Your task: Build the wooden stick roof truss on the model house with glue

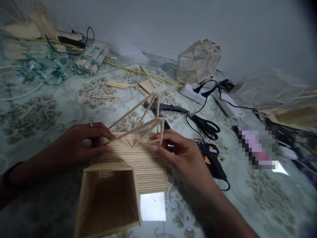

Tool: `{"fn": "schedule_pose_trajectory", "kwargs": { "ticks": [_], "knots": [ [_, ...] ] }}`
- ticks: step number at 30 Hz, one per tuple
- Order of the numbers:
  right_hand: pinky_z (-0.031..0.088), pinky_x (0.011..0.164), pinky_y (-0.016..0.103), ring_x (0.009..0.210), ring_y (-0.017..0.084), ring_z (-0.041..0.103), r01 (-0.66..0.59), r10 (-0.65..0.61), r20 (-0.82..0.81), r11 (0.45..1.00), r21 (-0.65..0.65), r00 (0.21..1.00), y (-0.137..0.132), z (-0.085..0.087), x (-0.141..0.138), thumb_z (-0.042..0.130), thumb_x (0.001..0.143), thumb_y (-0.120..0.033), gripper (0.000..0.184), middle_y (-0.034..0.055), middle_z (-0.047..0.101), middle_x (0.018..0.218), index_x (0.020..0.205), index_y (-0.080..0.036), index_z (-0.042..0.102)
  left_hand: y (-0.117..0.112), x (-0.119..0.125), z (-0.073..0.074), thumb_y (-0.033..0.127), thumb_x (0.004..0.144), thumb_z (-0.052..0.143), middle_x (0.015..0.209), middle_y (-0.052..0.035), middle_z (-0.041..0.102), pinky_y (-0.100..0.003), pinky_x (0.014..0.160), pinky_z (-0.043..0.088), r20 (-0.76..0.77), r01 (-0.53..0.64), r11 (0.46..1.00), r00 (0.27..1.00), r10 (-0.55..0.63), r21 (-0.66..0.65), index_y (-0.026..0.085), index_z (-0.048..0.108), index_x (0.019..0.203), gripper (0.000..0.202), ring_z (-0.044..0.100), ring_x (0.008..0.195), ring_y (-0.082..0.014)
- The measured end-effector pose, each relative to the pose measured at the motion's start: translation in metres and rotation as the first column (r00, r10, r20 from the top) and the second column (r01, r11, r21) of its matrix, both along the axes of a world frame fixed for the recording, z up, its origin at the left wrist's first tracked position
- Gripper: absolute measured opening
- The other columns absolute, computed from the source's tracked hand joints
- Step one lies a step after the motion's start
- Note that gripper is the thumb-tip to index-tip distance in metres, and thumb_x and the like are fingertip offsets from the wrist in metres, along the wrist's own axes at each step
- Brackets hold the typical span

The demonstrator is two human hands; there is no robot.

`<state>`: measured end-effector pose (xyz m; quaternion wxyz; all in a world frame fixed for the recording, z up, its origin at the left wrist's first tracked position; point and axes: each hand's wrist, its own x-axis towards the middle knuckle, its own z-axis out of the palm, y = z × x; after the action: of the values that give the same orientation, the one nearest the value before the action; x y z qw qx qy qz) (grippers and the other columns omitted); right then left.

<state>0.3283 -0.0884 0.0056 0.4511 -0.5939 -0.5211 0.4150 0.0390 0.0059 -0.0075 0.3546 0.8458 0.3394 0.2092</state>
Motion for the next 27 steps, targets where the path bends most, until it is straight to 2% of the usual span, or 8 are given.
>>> {"fn": "schedule_pose_trajectory", "kwargs": {
  "ticks": [4,9,13,21,27],
  "knots": [
    [0.045,0.054,0.024,0.066,0.013,0.056,0.007,-0.007,-0.013,1.0,0.026,1.0,0.001,-0.006,0.001,0.088,0.08,-0.031,0.01,0.0022,0.073,0.089,0.087,-0.025,0.085,0.001,0.0,0.0,0.039,0.095,0.073,0.086,-0.0005,0.073,-0.022,0.066,0.05,-0.036,0.012,1.0,0.999,-0.013,-0.029,0.019,0.079,0.099,0.021,0.066,0.068,-0.0127],
    [0.045,0.056,0.024,0.072,0.014,0.062,-0.001,0.0,0.013,0.999,0.045,1.0,0.0,-0.009,0.004,0.086,0.083,-0.028,0.003,0.0023,0.073,0.089,0.086,-0.025,0.084,-0.001,0.0,0.0,0.031,0.099,0.069,0.094,-0.0002,0.074,-0.023,0.074,0.049,-0.075,0.051,0.997,0.996,-0.056,-0.062,0.017,0.076,0.093,0.016,0.069,0.08,-0.0135],
    [0.046,0.057,0.025,0.074,0.015,0.063,0.005,-0.005,0.012,0.999,0.051,1.0,0.0,-0.01,0.004,0.087,0.082,-0.028,0.004,0.0026,0.073,0.09,0.085,-0.026,0.084,-0.001,0.0,-0.004,0.033,0.099,0.069,0.097,-0.0012,0.076,-0.024,0.077,0.049,-0.063,0.068,0.996,0.995,-0.072,-0.052,0.018,0.073,0.083,0.022,0.07,0.082,-0.0147],
    [0.043,0.057,0.025,0.069,0.013,0.059,0.007,-0.008,0.018,0.998,0.055,1.0,0.0,-0.011,0.003,0.086,0.085,-0.027,0.002,-0.0002,0.073,0.086,0.086,-0.029,0.085,-0.002,0.001,-0.001,0.03,0.1,0.068,0.094,-0.0003,0.073,-0.022,0.075,0.047,-0.077,0.06,0.997,0.995,-0.065,-0.058,0.016,0.073,0.084,0.022,0.068,0.079,-0.0118],
    [0.043,0.056,0.025,0.068,0.013,0.058,0.002,-0.002,-0.001,0.998,0.066,1.0,0.001,-0.013,0.004,0.086,0.084,-0.027,0.004,0.0,0.072,0.085,0.086,-0.03,0.085,0.003,-0.001,-0.01,0.028,0.098,0.067,0.087,0.0003,0.072,-0.017,0.069,0.047,-0.014,0.087,0.996,0.996,-0.087,0.005,0.016,0.074,0.08,0.023,0.068,0.072,-0.0086]
  ]
}}
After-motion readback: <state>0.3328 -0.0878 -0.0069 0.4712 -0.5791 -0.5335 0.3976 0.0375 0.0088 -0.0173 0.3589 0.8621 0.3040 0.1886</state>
